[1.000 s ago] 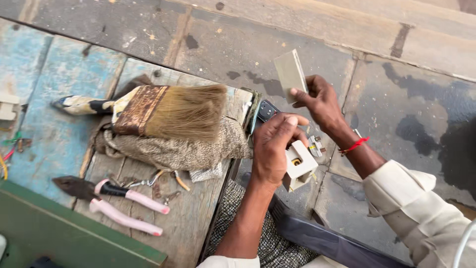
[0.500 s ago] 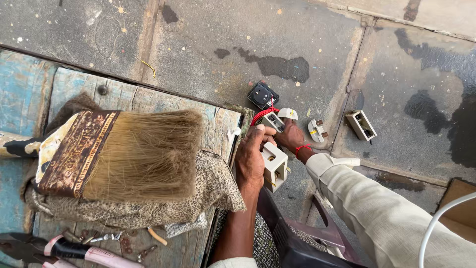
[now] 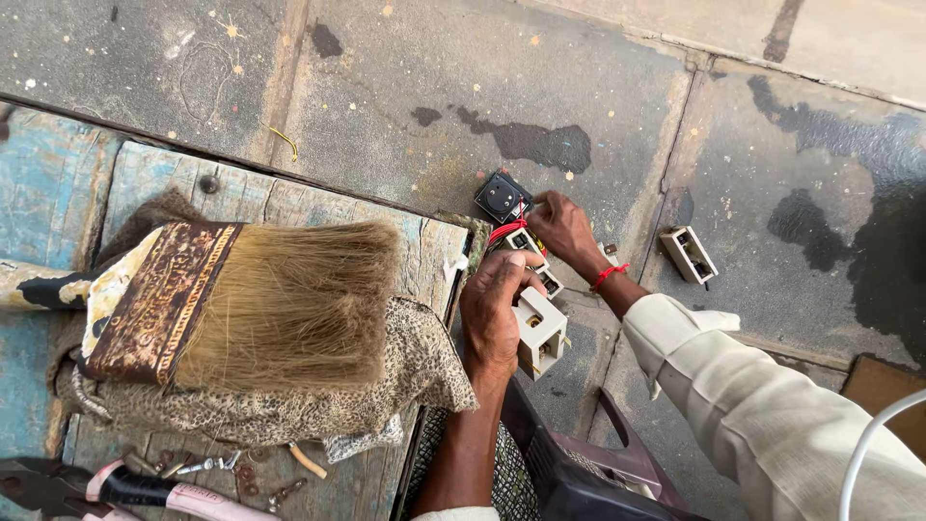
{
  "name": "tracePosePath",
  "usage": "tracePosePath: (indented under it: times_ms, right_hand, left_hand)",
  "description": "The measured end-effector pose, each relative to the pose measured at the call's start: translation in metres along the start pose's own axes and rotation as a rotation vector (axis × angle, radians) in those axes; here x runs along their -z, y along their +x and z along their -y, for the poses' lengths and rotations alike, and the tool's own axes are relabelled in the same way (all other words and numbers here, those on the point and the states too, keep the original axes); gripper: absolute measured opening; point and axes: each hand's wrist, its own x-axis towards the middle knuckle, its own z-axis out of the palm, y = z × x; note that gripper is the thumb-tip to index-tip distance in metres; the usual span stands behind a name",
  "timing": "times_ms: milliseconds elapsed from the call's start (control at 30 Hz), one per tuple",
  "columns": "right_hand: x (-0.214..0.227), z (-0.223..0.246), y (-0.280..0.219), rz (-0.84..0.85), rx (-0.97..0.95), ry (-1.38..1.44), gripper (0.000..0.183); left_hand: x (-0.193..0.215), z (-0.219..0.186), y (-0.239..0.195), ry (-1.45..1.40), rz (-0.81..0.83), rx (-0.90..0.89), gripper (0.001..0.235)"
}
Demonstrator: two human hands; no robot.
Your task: The person cleans electrical components on a wooden workbench using a cloth and a brush, then handles a large green metal panel. The person uses pliers to strip and cut wires connected to the back of the panel, then moves the panel to the side and begins assembling white plastic fuse housings by hand, fitting their internal components together.
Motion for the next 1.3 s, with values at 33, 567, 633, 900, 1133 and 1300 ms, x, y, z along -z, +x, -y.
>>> tracePosePath:
  times_ms: [33,567,633,900,1133,1300]
  right_hand:
    - [0.024,0.025,-0.001,-0.022,0.031,0.069,0.044]
    - [0.091,0.582,-0.137,0.458,1.071,-0.325,0.039]
    - [0.044,0.628,-0.144,0.442,1.145,-0.403,0.045]
    - [-0.1,0.701,-0.141,0.173,1.121,-0.533,0.049]
    - [-0.097,0.689,-0.131,0.158,1.105,-0.458,0.045]
    - [0.014,0.666,-0.164,0.289,1.223,-0.232,0.047]
  left_hand:
    - [-0.007,-0.006,-0.009,0.028,0.037,-0.048,0.033]
    - [0.025,-0.234,-0.252,-0.427,-0.091,-0.721,0.032]
    - [0.052,-0.247,-0.263,-0.453,-0.18,-0.801,0.032]
    - [0.108,-0.247,-0.284,-0.532,-0.363,-0.87,0.032]
    - [0.134,-0.252,-0.284,-0.591,-0.356,-0.937,0.031]
    - [0.118,-0.265,-0.272,-0.589,-0.319,-0.935,0.031]
